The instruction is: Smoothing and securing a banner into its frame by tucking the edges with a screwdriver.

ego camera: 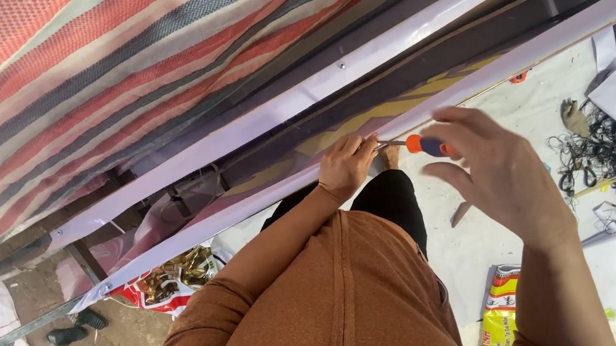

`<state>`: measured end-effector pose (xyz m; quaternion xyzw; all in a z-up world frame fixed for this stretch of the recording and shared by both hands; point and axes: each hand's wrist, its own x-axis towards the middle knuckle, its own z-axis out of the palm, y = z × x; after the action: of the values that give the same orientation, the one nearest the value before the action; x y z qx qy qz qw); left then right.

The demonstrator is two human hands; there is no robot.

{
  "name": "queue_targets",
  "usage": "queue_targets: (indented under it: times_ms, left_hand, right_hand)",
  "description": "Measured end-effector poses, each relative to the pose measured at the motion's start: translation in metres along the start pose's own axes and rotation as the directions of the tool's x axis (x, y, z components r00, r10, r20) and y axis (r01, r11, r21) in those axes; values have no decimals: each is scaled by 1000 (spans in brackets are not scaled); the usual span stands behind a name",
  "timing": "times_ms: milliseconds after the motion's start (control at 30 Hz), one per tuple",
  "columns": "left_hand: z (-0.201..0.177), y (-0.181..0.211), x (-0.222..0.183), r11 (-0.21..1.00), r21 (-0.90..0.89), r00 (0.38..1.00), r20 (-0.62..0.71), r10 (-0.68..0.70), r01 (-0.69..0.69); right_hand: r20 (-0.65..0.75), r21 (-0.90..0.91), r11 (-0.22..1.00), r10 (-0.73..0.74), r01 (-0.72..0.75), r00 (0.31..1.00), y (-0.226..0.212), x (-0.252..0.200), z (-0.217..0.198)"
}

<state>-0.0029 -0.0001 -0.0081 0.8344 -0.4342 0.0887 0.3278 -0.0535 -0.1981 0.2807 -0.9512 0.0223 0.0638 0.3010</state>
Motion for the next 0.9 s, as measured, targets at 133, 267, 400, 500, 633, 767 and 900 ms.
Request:
queue_targets:
  times_ms: [133, 267, 400, 500, 633, 767, 900]
  left_hand:
    - [0, 1, 1, 1000, 0, 1000, -31, 1, -1]
    - [3, 0, 1, 1000, -23, 1000, -16, -5, 5]
    - [-5, 3, 6, 1000, -3, 999, -52, 13, -13]
    - [-6, 3, 5, 1000, -20, 1000, -29, 11, -11]
    - [-4, 3, 7, 1000, 28, 999, -34, 13, -12]
    - [1, 1, 3, 999, 36, 1000, -22, 17, -16]
    - [7, -1, -3, 997, 74, 1000, -13, 10, -9]
  right_hand:
    - [-86, -18, 998, -69, 67, 994, 6, -4, 10]
    - [-17, -33, 999, 0, 0, 1000, 5, -4, 5]
    - [-143, -169, 986, -16, -9, 990, 6, -8, 15]
    - [8, -43, 999, -28, 29, 1000, -4, -1, -1]
    - [-79, -306, 943, -162, 131, 984, 2, -8, 15]
    - [-29, -323, 938, 122, -125, 992, 13, -9, 20]
    - [108, -261, 956, -110, 135, 988, -9, -1, 1]
